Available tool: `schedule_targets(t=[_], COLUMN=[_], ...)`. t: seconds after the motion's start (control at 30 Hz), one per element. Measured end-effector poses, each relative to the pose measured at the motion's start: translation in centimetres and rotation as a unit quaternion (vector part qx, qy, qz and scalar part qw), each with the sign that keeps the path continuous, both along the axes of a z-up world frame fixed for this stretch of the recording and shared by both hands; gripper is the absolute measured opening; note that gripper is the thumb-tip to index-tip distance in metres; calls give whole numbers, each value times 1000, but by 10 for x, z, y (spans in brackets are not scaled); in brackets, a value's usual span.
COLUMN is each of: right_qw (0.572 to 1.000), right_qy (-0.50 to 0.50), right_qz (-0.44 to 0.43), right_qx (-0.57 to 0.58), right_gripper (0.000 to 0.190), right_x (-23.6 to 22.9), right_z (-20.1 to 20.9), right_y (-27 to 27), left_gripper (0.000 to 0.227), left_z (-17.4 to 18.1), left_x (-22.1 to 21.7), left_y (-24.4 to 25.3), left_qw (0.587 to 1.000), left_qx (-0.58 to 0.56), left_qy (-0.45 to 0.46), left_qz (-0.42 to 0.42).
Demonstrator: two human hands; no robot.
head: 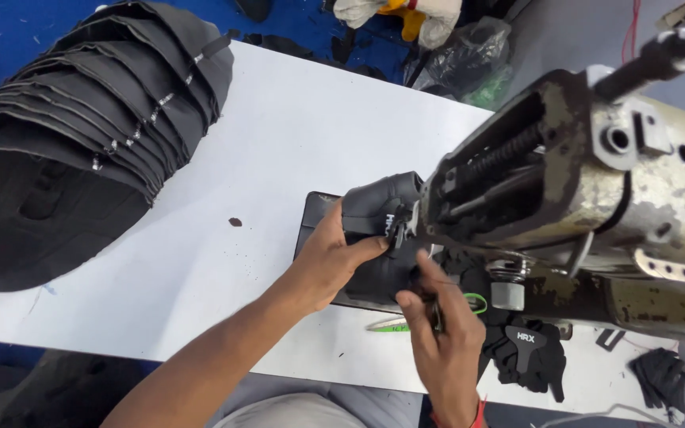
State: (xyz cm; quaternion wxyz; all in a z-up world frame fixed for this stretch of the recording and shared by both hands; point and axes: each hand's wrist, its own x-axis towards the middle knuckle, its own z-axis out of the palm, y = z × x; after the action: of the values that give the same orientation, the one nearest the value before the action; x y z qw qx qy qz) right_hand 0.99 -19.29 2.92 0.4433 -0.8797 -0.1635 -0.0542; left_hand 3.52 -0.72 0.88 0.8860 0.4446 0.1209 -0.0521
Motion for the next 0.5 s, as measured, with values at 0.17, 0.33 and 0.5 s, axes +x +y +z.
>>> schedule_targets(t=[0.17, 0.33, 0.5], right_qw=[999, 998, 997], right_qy=[-34, -45, -36], right_qz=[-17, -40, -38], right_qx=[-24, -35, -52], right_gripper=[40, 39, 36], right_x=[-15, -16, -12], right_z=[-1, -2, 4], right_y=[14, 18, 16], left_gripper=[53, 54, 52], left_z=[-12, -12, -12], left_x=[1, 4, 4], left_y=[-1, -2, -8], left_qw=[1000, 999, 999], left_qx=[-22, -33, -24], left_qy=[-13, 4, -21], left_qz=[4, 9, 40])
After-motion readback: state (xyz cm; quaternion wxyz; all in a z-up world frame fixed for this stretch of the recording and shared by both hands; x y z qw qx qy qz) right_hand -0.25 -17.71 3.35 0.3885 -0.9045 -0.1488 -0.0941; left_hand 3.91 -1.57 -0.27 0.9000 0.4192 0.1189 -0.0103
